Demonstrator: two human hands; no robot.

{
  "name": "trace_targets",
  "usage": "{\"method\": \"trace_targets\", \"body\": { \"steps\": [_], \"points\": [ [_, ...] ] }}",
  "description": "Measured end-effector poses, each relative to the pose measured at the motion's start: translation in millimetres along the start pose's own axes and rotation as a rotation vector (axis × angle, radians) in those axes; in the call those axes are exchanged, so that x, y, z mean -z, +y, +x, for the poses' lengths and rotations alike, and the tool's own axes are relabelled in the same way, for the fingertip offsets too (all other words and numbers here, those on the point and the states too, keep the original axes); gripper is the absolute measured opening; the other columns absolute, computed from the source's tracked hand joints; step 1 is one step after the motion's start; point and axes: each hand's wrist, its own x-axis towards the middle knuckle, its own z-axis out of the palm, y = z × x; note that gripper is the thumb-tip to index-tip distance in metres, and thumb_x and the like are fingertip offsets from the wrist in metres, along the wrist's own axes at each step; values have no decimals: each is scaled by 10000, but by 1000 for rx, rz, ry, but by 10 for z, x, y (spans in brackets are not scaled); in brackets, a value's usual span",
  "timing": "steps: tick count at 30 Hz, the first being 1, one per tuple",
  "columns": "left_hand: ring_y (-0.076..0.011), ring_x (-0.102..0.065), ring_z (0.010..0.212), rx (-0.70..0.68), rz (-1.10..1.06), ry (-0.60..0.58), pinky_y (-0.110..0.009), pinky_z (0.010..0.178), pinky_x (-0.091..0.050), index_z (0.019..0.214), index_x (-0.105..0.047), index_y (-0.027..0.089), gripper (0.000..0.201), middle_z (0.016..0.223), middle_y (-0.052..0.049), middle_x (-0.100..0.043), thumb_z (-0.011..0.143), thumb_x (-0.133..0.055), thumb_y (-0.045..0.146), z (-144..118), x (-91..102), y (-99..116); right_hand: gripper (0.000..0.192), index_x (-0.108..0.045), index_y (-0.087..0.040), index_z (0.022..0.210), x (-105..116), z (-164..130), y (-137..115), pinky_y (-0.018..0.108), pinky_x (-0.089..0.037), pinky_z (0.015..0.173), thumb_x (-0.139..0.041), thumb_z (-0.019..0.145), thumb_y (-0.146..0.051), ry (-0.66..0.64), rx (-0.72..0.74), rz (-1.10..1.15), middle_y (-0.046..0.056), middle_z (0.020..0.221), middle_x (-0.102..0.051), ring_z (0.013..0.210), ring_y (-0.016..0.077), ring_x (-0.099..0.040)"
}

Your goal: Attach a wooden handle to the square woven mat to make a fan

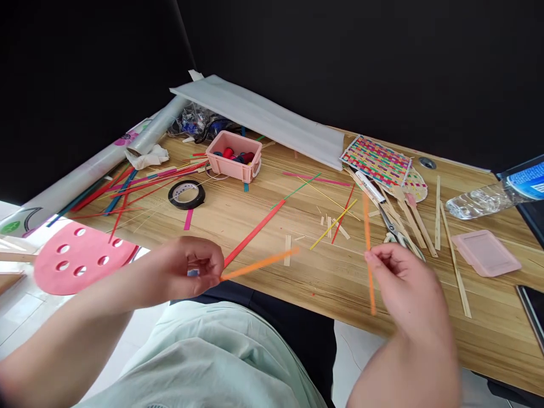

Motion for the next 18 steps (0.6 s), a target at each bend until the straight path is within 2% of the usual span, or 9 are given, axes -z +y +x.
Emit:
{"method": "trace_targets", "body": {
  "steps": [1,4,6,8,9,12,13,15,18],
  "points": [
    [-66,-451,554,-1,97,-5,-167,509,-342,665,-597,148,59,607,33,-539,712,-627,167,-5,45,-14,152,-698,-197,756,100,80,91,273,-447,539,-732,742,-345,-57,-42,-115,48,712,-668,619,142,-595],
    [-72,-463,595,-2,113,96,-168,541,-358,709,-610,146,119,641,29,-539,770,-635,246,5,92,-57,266,-714,-167,979,189,173,184,389,-502,685,-666,801,-359,176,-22,-239,118,865,-707,765,224,-660],
    [-68,-446,590,-7,-46,153,-168,537,-355,729,-580,147,185,641,36,-514,802,-627,310,33,41,-75,396,-665,-134,1151,35,85,88,486,-502,799,-655,817,-346,424,123,-353,166,998,-698,917,296,-659],
    [-60,-419,569,-13,-193,142,-166,519,-336,736,-550,149,210,630,47,-488,812,-626,330,75,-60,-84,357,-653,-171,1178,-257,-114,-99,511,-484,896,-588,872,-343,470,266,-324,159,1126,-674,1044,301,-628],
    [-59,-417,563,-10,-245,117,-167,516,-334,742,-541,150,210,627,49,-487,817,-625,328,99,-121,-89,291,-681,-206,1097,-431,-241,-209,472,-509,870,-596,871,-370,388,259,-166,125,1083,-693,972,265,-652],
    [-71,-463,578,-5,-312,12,-180,536,-363,761,-532,156,195,636,37,-526,829,-617,317,165,-305,-103,235,-703,-212,884,-927,-626,-527,324,-551,612,-651,833,-435,-168,105,391,77,837,-711,724,205,-674],
    [-77,-483,599,-16,-317,-13,-187,556,-381,769,-534,158,190,657,28,-548,834,-614,318,179,-355,-106,235,-696,-213,856,-1051,-727,-614,287,-529,546,-658,829,-443,-272,46,528,57,772,-700,655,182,-656],
    [-85,-497,631,-40,-286,-27,-198,588,-403,781,-544,163,185,698,16,-574,840,-607,326,194,-422,-106,191,-681,-212,794,-1209,-860,-740,246,-515,550,-694,815,-402,-346,-60,666,28,736,-691,622,141,-628],
    [-93,-496,638,-58,-85,7,-209,594,-408,809,-578,173,159,726,12,-593,862,-576,323,200,-408,-111,184,-662,-201,725,-1263,-869,-777,218,-512,592,-716,801,-360,-350,-89,672,8,730,-683,627,111,-605]
  ]
}}
